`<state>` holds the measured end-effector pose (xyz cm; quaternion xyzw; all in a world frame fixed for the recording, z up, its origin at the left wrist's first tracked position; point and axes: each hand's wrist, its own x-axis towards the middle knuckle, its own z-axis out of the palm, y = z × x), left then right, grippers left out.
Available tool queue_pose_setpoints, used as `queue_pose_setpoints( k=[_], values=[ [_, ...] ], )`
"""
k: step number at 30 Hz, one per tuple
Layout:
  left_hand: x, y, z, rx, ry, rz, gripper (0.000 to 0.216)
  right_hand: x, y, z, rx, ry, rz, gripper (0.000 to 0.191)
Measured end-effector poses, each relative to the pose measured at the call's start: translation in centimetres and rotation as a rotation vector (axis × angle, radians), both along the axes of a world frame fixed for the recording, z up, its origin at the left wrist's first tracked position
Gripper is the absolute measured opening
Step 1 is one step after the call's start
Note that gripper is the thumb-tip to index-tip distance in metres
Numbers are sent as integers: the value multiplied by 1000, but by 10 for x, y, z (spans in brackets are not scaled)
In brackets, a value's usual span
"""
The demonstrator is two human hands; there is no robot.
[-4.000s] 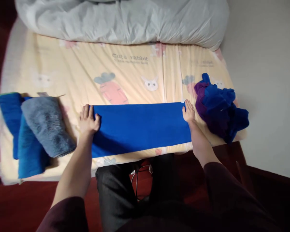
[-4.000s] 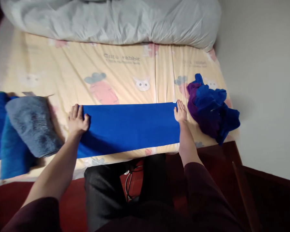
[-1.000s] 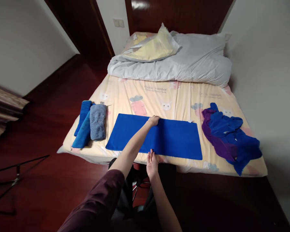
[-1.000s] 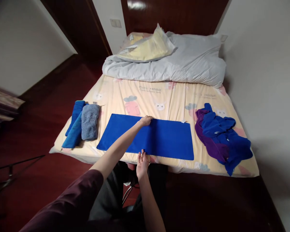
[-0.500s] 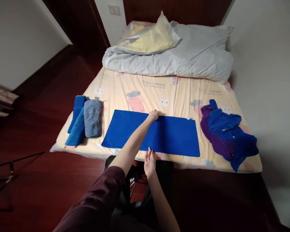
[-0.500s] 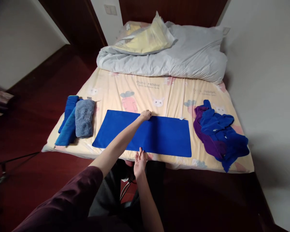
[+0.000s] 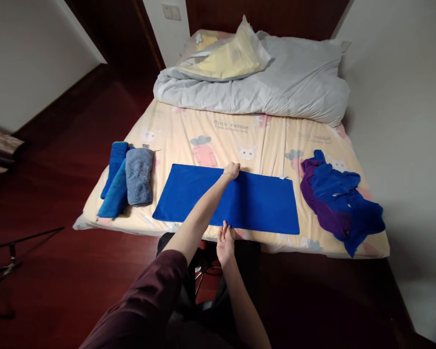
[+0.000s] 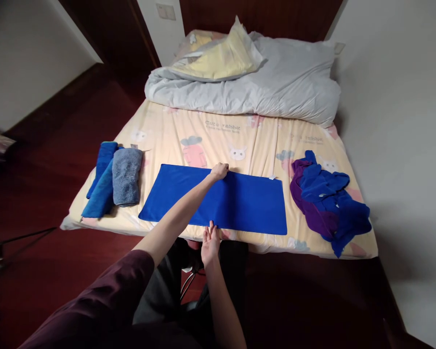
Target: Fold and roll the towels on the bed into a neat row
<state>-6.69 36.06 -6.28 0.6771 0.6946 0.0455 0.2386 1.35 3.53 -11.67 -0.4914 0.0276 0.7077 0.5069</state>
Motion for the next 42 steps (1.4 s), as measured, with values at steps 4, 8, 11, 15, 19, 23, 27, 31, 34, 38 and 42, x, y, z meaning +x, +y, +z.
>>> queue_pose_setpoints(
  k=[4, 8, 11, 15, 19, 23, 27, 31, 34, 38, 42],
  values=[
    [0, 1, 4, 42, -41, 12, 32, 1, -4, 1, 9, -10, 3, 27],
    [-1, -1, 12, 87, -86, 22, 31, 3, -8, 4, 10, -38, 0, 27],
    [-1, -5, 19, 121, -121, 31, 30, 4, -12, 8, 11, -30, -6, 27],
    [-1, -15, 31, 157, -187, 53, 30, 10, -21, 11, 36, -51, -8, 29],
    [-5, -36, 45, 188, -286, 81, 28, 25, -32, 13, -8, -147, -88, 31],
    [-14, -63, 59, 202, -398, 125, 25, 47, -41, 20, -19, -359, -153, 37],
    [-22, -82, 80, 228, -501, 163, 22, 67, -42, 40, 135, -441, -242, 48],
    [-28, -96, 119, 280, -592, 171, 21, 87, -27, 71, 226, -503, -370, 55],
    [-37, -112, 154, 347, -710, 168, 21, 105, -8, 99, 313, -596, -413, 56],
    [-56, -138, 198, 460, -790, 173, 21, 132, 18, 143, 474, -694, -422, 58],
    [-75, -161, 229, 613, -772, 191, 16, 155, 41, 189, 614, -840, -407, 62]
  ],
)
